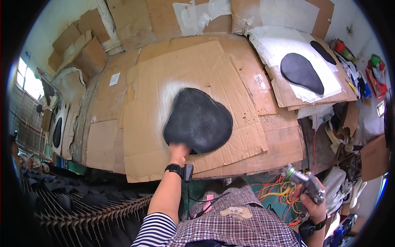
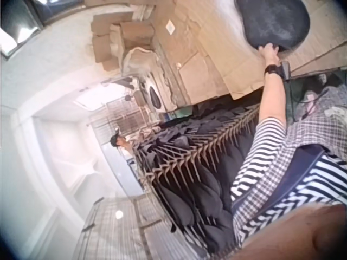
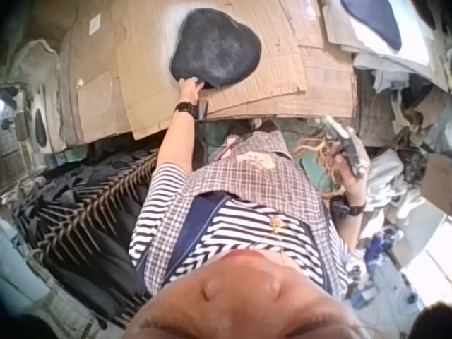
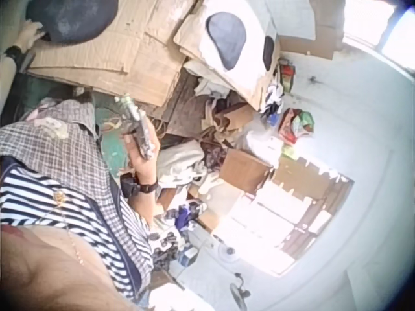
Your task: The person picks up black shoe insoles from a cardboard-covered table and places them onto a vertical wire rack. The person handles the insoles one by one, inspecting them briefly before stacking them on the rack. The process is repeated continuously throughout the video.
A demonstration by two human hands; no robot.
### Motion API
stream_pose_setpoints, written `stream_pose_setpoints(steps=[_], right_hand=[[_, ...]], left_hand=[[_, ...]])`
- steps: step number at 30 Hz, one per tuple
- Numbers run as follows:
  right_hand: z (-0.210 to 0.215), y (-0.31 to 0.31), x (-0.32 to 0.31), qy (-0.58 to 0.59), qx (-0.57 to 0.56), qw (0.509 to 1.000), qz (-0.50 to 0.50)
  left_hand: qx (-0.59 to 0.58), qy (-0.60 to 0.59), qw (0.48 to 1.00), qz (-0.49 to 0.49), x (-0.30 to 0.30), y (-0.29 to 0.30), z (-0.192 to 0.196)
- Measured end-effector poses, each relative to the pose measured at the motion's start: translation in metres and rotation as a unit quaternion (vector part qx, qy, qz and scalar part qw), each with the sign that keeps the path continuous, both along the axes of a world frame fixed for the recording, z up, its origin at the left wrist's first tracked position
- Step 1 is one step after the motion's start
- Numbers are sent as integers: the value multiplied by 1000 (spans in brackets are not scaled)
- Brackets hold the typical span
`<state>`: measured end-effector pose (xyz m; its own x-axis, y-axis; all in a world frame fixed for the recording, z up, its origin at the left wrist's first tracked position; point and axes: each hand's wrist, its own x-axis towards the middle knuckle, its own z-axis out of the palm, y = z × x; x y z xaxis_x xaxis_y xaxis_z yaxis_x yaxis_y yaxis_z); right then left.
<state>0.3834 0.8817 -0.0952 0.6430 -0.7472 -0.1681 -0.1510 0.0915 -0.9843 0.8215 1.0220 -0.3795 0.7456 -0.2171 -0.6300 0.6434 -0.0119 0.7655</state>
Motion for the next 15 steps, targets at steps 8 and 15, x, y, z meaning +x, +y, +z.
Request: stream_pose_setpoints(steps=[8, 15], right_hand=[[-9, -3, 11, 4, -9, 1000, 20], [-18, -12, 7, 44, 27, 996, 72]], left_hand=[[-309, -64, 947, -62, 39, -85, 119], [-427, -85, 898, -58, 104, -108, 201]])
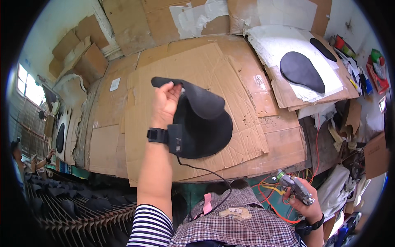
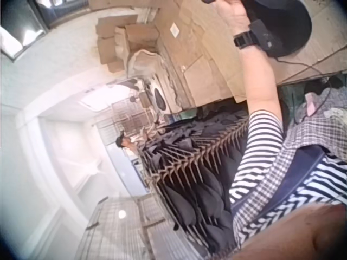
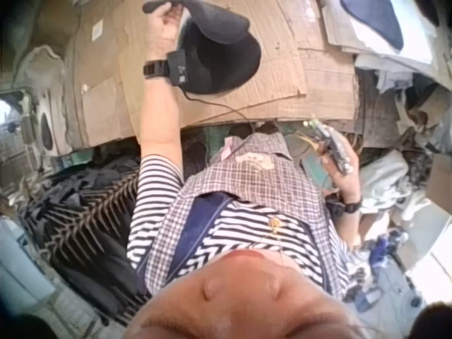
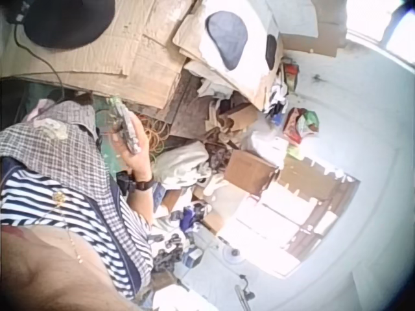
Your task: The person picks up black shoe insoles from a cardboard-covered table and places them onto a vertical wire rack. The person handles the insoles one by one, inspecting them briefly before stacking them on the rack. The process is repeated continuously throughout the video.
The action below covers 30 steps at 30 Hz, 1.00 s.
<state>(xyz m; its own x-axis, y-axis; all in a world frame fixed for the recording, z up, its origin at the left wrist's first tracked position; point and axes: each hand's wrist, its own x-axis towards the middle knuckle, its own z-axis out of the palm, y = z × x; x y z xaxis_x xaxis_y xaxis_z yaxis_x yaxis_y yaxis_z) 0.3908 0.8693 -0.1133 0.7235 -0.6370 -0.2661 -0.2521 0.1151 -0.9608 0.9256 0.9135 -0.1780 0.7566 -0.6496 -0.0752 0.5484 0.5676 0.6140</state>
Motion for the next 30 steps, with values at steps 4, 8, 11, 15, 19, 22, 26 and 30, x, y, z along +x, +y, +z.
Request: stream_pose_setpoints(steps=[4, 8, 11, 15, 19, 22, 26, 30], right_hand=[[2, -4, 0, 20, -2, 1000, -7], [4, -9, 4, 12, 6, 999, 43], [15, -3, 6, -9, -9, 1000, -13], [37, -3, 2, 35, -52, 998, -18], [35, 6, -4, 53, -19, 996, 68], [23, 21, 8, -7, -5, 994, 106], [22, 31, 24, -49, -15, 999, 17], [36, 38, 22, -22, -68, 994, -82]], left_hand=[[-56, -15, 998, 22, 1, 14, 49], [-106, -97, 985, 90, 23, 62, 68], [-104, -116, 983, 98, 13, 115, 93], [-193, -71, 963, 177, 25, 215, 86], [-234, -58, 940, 242, 8, 264, 70], [-220, -58, 938, 260, -11, 283, 62], [-209, -90, 930, 289, -22, 305, 54], [-169, -85, 941, 279, -30, 316, 50]])
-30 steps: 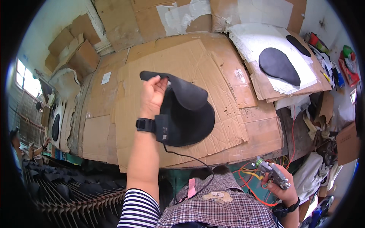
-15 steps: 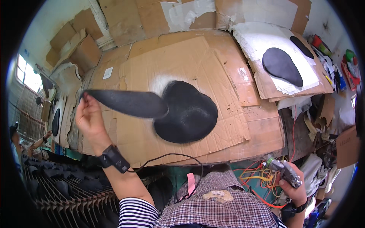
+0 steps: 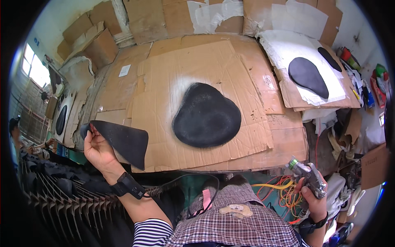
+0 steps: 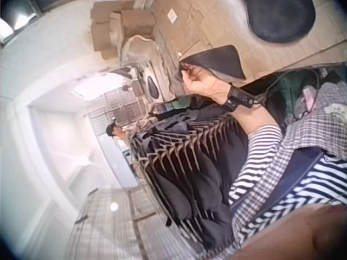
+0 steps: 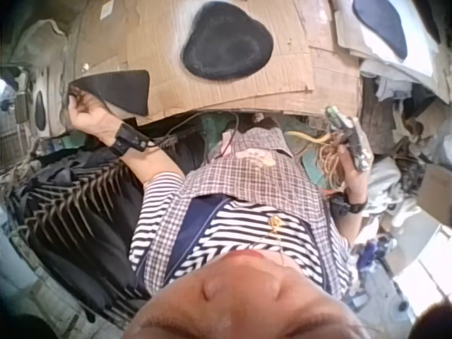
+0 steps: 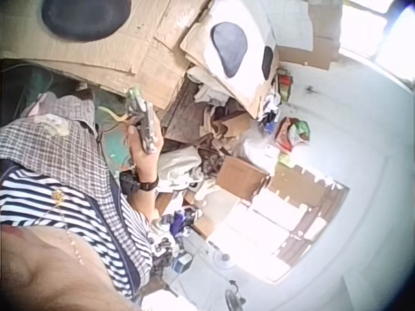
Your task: The person picks up black shoe insoles from a cardboard-covered table and places them onto a vertical wire rack. The person handles the insoles one by one, inspecting them briefly before stacking them on the rack. The process is repeated continuously throughout the video.
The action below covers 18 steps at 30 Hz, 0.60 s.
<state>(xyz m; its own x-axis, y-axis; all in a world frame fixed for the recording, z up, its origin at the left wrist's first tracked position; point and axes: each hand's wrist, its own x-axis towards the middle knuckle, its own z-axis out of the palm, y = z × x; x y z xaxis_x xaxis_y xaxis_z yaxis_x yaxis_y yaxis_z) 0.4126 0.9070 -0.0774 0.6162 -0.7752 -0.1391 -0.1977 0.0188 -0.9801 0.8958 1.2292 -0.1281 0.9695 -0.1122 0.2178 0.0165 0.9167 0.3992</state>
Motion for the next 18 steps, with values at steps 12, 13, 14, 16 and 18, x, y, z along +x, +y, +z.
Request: stream_pose_setpoints(steps=[12, 13, 14, 16, 18], right_hand=[[6, 23, -37, 66, 71, 986, 138], [4, 25, -29, 50, 77, 986, 139], [2, 29, -20, 33, 83, 986, 140], [-12, 27, -11, 2, 69, 986, 153], [-13, 27, 6, -19, 67, 989, 129]], left_hand=[[-10, 16, 999, 41, -11, 2, -11], [-7, 15, 999, 36, -13, 1, -11], [-4, 13, 999, 30, -15, 0, -12], [-2, 15, 1000, 24, -21, 1, -10], [9, 9, 1000, 4, -23, 4, -13]])
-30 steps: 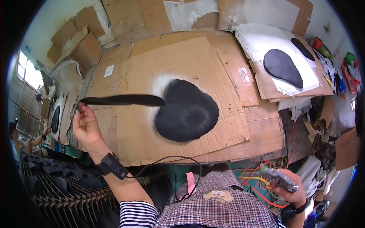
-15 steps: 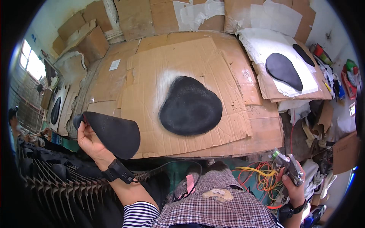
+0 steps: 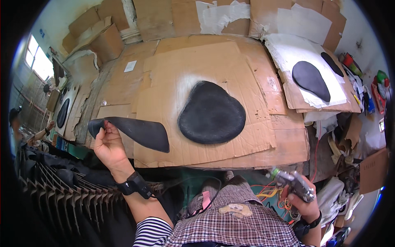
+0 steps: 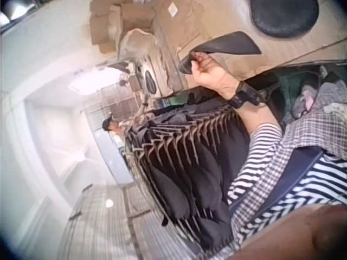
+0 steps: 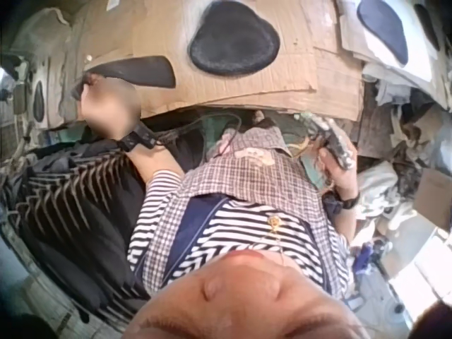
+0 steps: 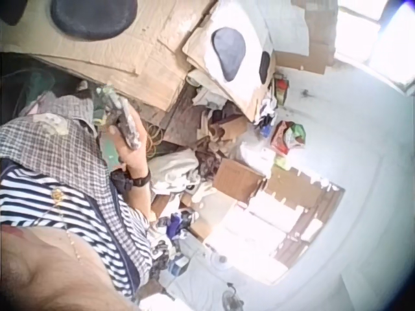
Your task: The person picks up black shoe insoles from a cardboard-covered table and places them onto a vertical wire rack. The person handles the insoles one by one, inspecting them briefly before stacking them on the rack. The process is repeated continuously throughout the video.
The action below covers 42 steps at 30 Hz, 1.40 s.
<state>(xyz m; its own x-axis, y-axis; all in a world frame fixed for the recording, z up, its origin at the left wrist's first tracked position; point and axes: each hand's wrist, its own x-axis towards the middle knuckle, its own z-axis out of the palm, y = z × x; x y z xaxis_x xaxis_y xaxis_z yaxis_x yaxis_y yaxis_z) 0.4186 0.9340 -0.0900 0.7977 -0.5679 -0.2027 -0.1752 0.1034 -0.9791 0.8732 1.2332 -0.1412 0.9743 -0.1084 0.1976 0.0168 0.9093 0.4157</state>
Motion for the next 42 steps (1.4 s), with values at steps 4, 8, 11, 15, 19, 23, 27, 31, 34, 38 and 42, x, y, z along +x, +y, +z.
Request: stream_pose_setpoints(steps=[4, 8, 11, 15, 19, 23, 27, 31, 34, 38, 42], right_hand=[[-2, -2, 22, -10, -51, 995, -91], [6, -2, 23, -6, -70, 985, -157], [1, -5, 2, 31, -86, 983, -157], [8, 1, -18, 65, -91, 986, -123], [11, 0, -27, 58, -53, 995, -54], [14, 1, -4, -10, -47, 993, -111], [15, -5, -11, 21, -58, 995, -82], [10, -10, -31, 87, -125, 987, 47], [12, -5, -19, 46, -66, 996, -38], [6, -5, -28, 3, -61, 998, 21], [6, -2, -36, 44, -90, 995, 11]], left_hand=[[1, 7, 1000, -2, -9, -2, -4], [7, 31, 1000, 0, -12, 1, -7], [17, 42, 999, -9, -13, -2, -5], [42, 46, 998, 25, -12, -10, -6], [50, 48, 998, 5, -8, -14, -10], [31, 45, 998, -27, -15, -24, -4], [33, 46, 998, -23, -16, -25, -5], [15, 41, 999, -32, -18, -25, -10], [8, 51, 998, -37, -19, -30, -11], [12, 49, 998, -38, -20, -38, -8], [35, 57, 998, -15, -21, -40, -4]])
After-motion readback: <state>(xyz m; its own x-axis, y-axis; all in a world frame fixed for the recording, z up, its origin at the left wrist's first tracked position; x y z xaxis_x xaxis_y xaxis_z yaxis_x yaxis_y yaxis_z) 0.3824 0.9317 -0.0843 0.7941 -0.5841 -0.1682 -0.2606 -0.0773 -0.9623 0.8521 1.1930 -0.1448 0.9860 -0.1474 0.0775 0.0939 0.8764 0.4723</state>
